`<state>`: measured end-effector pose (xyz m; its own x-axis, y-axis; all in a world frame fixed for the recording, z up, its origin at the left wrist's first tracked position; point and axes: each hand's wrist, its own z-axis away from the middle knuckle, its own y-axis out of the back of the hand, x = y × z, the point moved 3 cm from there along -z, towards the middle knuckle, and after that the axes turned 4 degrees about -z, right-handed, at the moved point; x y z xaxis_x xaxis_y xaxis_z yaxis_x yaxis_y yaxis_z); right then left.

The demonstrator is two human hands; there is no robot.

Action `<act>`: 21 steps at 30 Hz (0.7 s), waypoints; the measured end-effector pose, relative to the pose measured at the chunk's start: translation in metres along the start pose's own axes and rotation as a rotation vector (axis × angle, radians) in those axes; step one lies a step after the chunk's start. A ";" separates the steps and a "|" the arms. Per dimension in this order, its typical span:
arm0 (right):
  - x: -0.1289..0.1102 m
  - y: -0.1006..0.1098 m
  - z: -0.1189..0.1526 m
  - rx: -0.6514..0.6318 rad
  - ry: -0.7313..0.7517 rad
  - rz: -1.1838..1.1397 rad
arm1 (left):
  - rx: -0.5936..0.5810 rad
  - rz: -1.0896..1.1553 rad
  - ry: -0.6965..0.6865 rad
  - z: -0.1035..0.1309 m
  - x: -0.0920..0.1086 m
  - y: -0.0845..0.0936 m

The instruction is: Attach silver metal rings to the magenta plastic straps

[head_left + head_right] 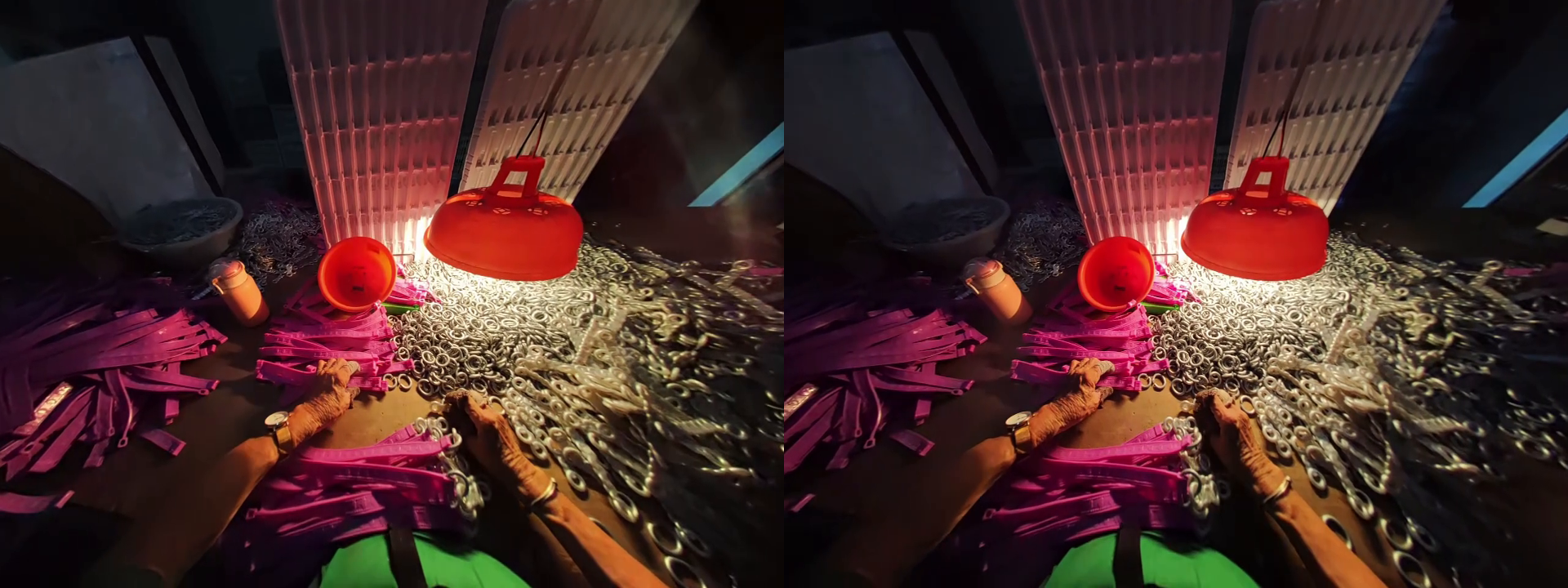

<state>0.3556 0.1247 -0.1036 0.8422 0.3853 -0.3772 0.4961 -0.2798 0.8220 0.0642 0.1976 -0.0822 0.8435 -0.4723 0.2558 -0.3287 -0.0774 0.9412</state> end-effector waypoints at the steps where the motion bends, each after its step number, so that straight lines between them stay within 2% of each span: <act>1: -0.001 0.001 -0.001 0.005 0.008 0.006 | -0.018 -0.008 0.010 -0.002 0.001 0.002; 7: -0.006 0.003 -0.002 0.013 0.001 0.048 | -0.109 -0.019 0.036 -0.007 0.009 0.015; 11: -0.004 0.000 0.000 0.009 -0.028 0.048 | -0.192 0.085 0.144 -0.009 0.007 0.021; 13: -0.001 -0.001 0.000 0.006 -0.020 0.010 | -0.212 0.064 0.161 -0.009 0.006 0.025; 18: 0.000 0.006 -0.019 0.019 -0.029 -0.188 | -0.148 -0.049 0.090 -0.001 0.018 0.031; 21: -0.013 0.015 -0.045 -0.021 -0.066 -0.410 | -0.057 0.113 0.027 0.005 0.044 0.030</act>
<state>0.3423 0.1550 -0.0667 0.5878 0.4032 -0.7013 0.7894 -0.0964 0.6062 0.0892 0.1704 -0.0440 0.8137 -0.4512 0.3664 -0.3986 0.0256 0.9168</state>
